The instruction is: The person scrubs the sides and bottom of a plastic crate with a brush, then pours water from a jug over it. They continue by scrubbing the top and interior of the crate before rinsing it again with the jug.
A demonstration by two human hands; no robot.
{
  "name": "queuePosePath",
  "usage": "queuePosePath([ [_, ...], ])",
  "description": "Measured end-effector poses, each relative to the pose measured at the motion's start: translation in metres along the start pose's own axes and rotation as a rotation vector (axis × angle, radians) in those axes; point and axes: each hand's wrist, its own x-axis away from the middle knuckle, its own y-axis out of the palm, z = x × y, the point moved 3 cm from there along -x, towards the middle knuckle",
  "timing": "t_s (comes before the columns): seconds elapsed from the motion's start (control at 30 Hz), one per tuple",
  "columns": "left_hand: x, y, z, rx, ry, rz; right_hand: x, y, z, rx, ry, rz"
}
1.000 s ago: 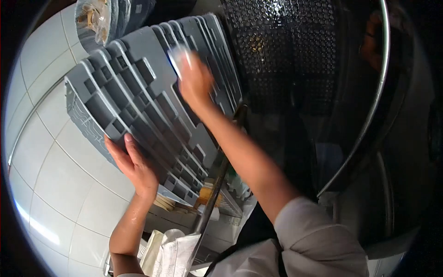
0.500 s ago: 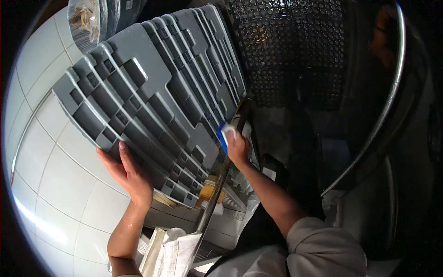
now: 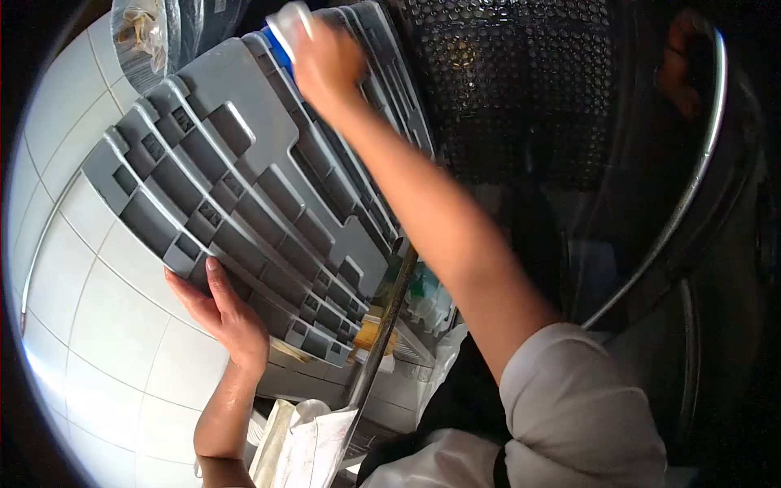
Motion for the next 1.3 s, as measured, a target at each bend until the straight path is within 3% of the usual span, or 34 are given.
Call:
queuePosePath([
  [0.07, 0.000, -0.003, 0.002, -0.048, 0.039, -0.006, 0.131, -0.026, 0.050, -0.084, 0.208, 0.037],
  [0.1, -0.001, -0.001, 0.002, -0.066, 0.060, 0.007, 0.214, -0.007, 0.109, -0.402, 0.401, 0.144],
  [0.17, -0.008, 0.001, 0.006, 0.074, 0.009, -0.046, 0.348, -0.058, 0.174, 0.288, 0.260, -0.073],
  [0.2, -0.007, -0.002, 0.006, 0.131, -0.026, -0.103, 0.382, -0.082, 0.182, 0.506, 0.524, -0.385],
  [0.27, -0.004, -0.006, -0.001, 0.138, 0.030, -0.089, 0.418, -0.118, 0.190, 0.492, 0.426, -0.457],
  [0.37, -0.007, 0.006, 0.000, 0.126, 0.113, -0.003, 0.387, -0.123, 0.183, 0.457, 0.515, -0.122],
  [0.53, -0.011, 0.007, 0.016, 0.149, 0.086, -0.068, 0.326, -0.090, 0.121, 0.190, 0.453, -0.133],
  [0.67, -0.011, 0.008, 0.012, 0.187, 0.104, -0.087, 0.256, -0.052, 0.139, 0.029, 0.568, -0.010],
  [0.73, -0.011, 0.006, 0.012, 0.188, 0.115, -0.097, 0.256, -0.060, 0.134, -0.022, 0.536, 0.021],
  [0.8, -0.012, 0.008, 0.015, 0.181, 0.118, -0.082, 0.307, -0.062, 0.149, 0.149, 0.427, 0.026],
  [0.87, -0.011, 0.006, 0.018, 0.156, 0.114, -0.079, 0.358, -0.085, 0.150, 0.133, 0.506, 0.002],
  [0.93, -0.010, 0.006, 0.020, 0.111, 0.114, -0.088, 0.354, -0.080, 0.157, 0.161, 0.502, -0.042],
  [0.97, -0.016, 0.007, 0.007, 0.114, 0.212, -0.058, 0.347, -0.077, 0.163, 0.174, 0.508, -0.063],
  [1.07, -0.012, 0.008, 0.020, 0.212, 0.238, -0.143, 0.294, -0.061, 0.142, 0.178, 0.272, 0.105],
  [1.1, -0.011, 0.005, 0.023, 0.157, 0.246, -0.161, 0.301, -0.066, 0.137, 0.205, 0.271, 0.095],
  [1.2, -0.023, 0.010, 0.006, 0.055, 0.339, 0.031, 0.367, -0.080, 0.154, 0.270, 0.343, -0.020],
  [1.23, -0.021, 0.010, 0.003, 0.076, 0.306, 0.006, 0.379, -0.082, 0.161, 0.250, 0.432, -0.079],
  [1.3, -0.019, 0.009, 0.007, 0.122, 0.246, -0.037, 0.370, -0.075, 0.167, 0.253, 0.370, -0.016],
])
